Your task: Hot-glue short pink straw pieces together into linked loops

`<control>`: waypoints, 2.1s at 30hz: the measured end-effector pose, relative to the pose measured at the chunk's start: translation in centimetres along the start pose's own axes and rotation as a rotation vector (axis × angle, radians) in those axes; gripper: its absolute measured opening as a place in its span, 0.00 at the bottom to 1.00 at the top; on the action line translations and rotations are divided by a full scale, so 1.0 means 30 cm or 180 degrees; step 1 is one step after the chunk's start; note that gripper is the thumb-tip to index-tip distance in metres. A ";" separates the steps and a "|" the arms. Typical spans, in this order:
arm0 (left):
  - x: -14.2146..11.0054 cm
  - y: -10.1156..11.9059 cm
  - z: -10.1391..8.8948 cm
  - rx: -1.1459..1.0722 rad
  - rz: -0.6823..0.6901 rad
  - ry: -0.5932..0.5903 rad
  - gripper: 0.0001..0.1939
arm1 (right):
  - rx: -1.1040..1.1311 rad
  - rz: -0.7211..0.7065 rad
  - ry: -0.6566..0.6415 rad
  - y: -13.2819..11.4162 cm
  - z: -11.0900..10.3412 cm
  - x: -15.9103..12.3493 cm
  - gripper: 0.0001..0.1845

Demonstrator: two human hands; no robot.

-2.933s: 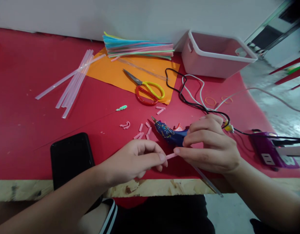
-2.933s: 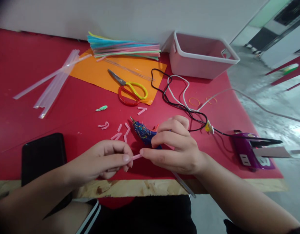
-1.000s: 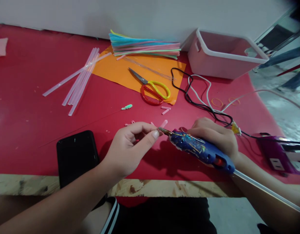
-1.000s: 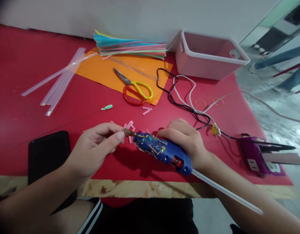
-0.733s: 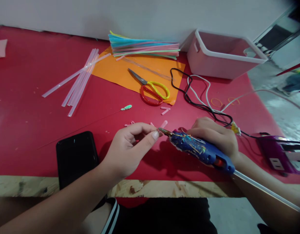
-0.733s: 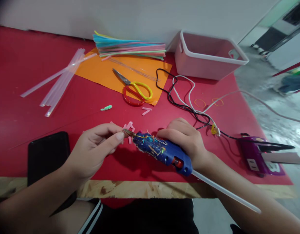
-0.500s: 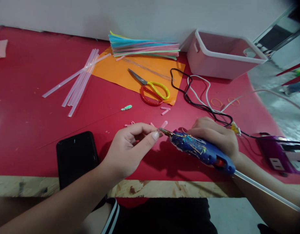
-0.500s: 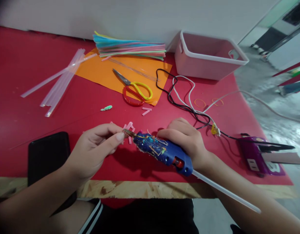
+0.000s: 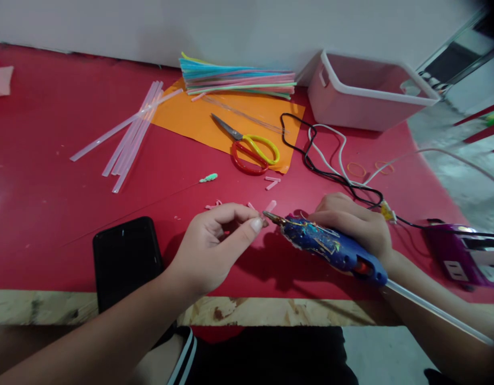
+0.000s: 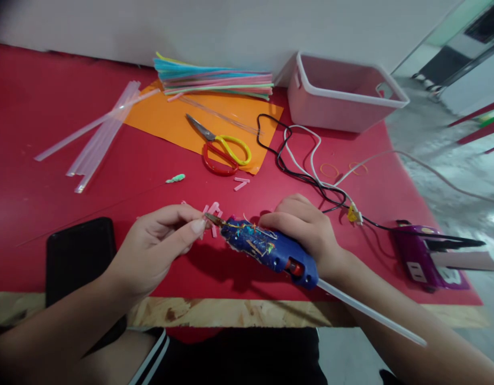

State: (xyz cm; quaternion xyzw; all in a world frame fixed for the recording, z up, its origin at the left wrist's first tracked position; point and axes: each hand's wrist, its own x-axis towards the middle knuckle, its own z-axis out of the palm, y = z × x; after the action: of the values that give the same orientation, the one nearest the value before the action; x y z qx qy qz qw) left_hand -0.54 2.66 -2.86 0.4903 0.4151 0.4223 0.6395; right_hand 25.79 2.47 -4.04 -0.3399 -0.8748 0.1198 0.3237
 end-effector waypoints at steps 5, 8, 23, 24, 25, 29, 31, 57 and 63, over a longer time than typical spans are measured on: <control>-0.004 -0.003 0.000 -0.0009 0.0018 -0.0002 0.05 | -0.0033 -0.0015 -0.0044 0.002 -0.004 -0.001 0.11; -0.005 0.000 0.000 0.0029 0.0028 -0.0005 0.05 | -0.0061 -0.0035 -0.0061 0.004 -0.006 -0.002 0.11; -0.003 0.008 0.000 0.0180 0.0019 0.0023 0.05 | -0.0035 -0.0036 -0.0035 0.008 -0.007 -0.002 0.12; -0.003 0.008 0.000 0.0185 0.0016 0.0024 0.05 | -0.0036 -0.0045 -0.0022 0.008 -0.007 -0.002 0.12; -0.003 0.008 0.001 0.0188 0.0012 0.0021 0.05 | -0.0032 -0.0053 -0.0012 0.009 -0.007 -0.003 0.12; -0.002 0.011 0.003 0.0165 0.0027 0.0014 0.05 | -0.0037 -0.0061 -0.0007 0.013 -0.003 -0.007 0.14; -0.001 0.011 0.003 0.0150 0.0044 0.0013 0.05 | -0.0041 -0.0031 -0.0009 0.014 -0.002 -0.011 0.14; -0.006 0.005 0.001 0.0154 0.0104 0.0027 0.06 | -0.0074 0.0025 0.0013 0.015 -0.007 -0.013 0.11; -0.004 0.011 0.004 0.0132 0.0069 0.0079 0.06 | -0.0060 0.0046 0.0064 0.017 -0.006 -0.013 0.09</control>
State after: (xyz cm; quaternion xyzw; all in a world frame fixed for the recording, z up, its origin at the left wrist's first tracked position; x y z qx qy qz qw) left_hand -0.51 2.56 -2.50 0.5027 0.4263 0.4265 0.6194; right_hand 26.40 2.59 -4.32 -0.3505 -0.8701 0.1105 0.3284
